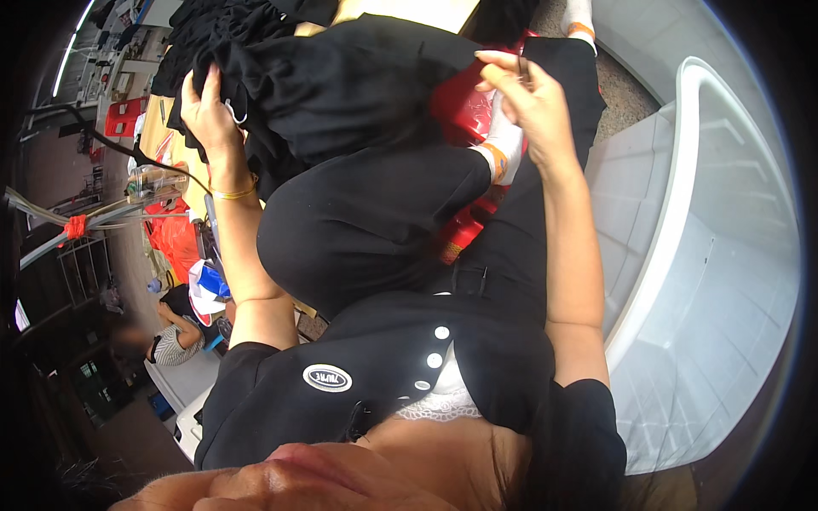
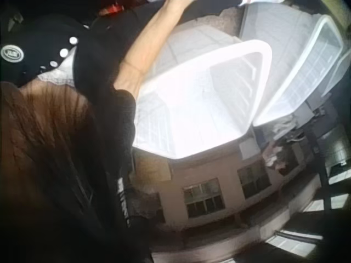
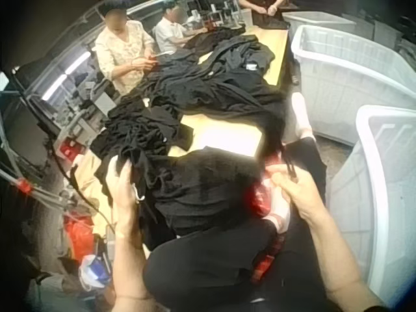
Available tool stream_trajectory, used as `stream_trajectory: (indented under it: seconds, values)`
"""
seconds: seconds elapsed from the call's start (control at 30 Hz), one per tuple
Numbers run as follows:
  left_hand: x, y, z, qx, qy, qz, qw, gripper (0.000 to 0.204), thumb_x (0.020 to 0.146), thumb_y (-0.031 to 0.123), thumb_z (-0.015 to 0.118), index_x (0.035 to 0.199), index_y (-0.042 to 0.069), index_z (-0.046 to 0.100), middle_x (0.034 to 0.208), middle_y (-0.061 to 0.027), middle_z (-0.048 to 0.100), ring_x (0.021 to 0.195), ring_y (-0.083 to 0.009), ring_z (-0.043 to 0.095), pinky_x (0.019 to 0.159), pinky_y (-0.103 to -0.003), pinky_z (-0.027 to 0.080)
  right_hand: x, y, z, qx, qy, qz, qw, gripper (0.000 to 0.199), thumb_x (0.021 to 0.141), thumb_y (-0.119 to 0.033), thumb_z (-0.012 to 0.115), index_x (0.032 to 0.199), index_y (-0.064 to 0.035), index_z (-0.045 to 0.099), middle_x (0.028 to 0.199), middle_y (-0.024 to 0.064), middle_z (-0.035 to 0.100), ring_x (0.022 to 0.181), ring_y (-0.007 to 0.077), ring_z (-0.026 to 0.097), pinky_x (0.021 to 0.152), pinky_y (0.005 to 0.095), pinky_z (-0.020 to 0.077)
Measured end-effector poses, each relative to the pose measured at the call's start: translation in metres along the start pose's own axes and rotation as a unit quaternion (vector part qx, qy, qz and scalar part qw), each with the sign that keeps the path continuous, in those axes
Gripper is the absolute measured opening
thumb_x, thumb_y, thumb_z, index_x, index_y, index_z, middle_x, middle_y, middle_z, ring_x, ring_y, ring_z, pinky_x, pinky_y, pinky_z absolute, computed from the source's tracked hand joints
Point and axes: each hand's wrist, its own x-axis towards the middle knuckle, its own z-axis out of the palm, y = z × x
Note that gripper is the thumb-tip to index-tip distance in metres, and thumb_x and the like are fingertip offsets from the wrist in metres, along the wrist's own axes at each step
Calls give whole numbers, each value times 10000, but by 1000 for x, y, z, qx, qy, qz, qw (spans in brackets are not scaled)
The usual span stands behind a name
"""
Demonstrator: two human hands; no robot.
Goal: Inspecting black textile garments and trimming loose threads using scissors.
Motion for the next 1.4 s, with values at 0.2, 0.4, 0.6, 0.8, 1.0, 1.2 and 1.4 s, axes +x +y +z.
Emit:
stream_trajectory:
  seconds: [0.2,0.4,0.6,0.8,1.0,1.2,1.4]
  values:
    - [-24,33,26,284,-59,258,922,337,815,120,655,1143,69,603,1113,-145,579,1124,-287,512,976,-376,401,3,42,21,-33,-15,9,999,532,865,-105,642,1350,-1,450,925,43,655,542,28,473,476,170,381]
    - [-60,41,61,292,-385,214,849,385,840,322,648,1165,116,620,1109,-145,613,1148,-312,525,1076,-489,290,28,48,38,-65,-1,-63,996,743,838,-167,698,1447,-37,293,835,42,621,494,43,479,443,187,390]
    - [-55,64,45,181,-480,106,852,94,831,87,662,884,12,679,827,-76,644,790,-216,629,812,-331,476,44,42,30,-137,-10,-84,987,536,833,-189,706,1296,-20,496,714,-13,595,566,27,488,511,202,405]
    - [-40,96,9,49,-456,63,886,38,816,-42,618,839,-48,646,797,-80,617,747,-150,573,679,-252,438,37,23,28,-137,-91,-108,980,120,866,-134,649,884,-15,661,689,-66,548,578,9,433,517,176,340]
    - [-26,90,-16,-37,-500,-175,847,147,903,118,598,883,5,690,742,-39,605,480,-47,490,473,-182,402,-15,-40,33,-46,-303,-3,952,63,829,-55,659,845,3,640,714,-18,561,543,15,490,484,169,393]
    - [-25,45,63,388,-395,187,811,419,776,364,714,1092,93,666,1054,-109,619,935,-241,613,803,-308,476,-30,-44,53,-106,-356,-2,929,48,830,-55,668,814,-25,635,632,-63,477,561,1,407,495,187,302]
    - [-24,58,73,350,-435,179,810,328,825,343,669,1031,89,699,893,-96,667,872,-254,636,787,-328,485,-39,-38,37,-114,-335,-10,935,17,819,-34,658,815,-31,642,675,-59,497,592,12,414,522,192,312]
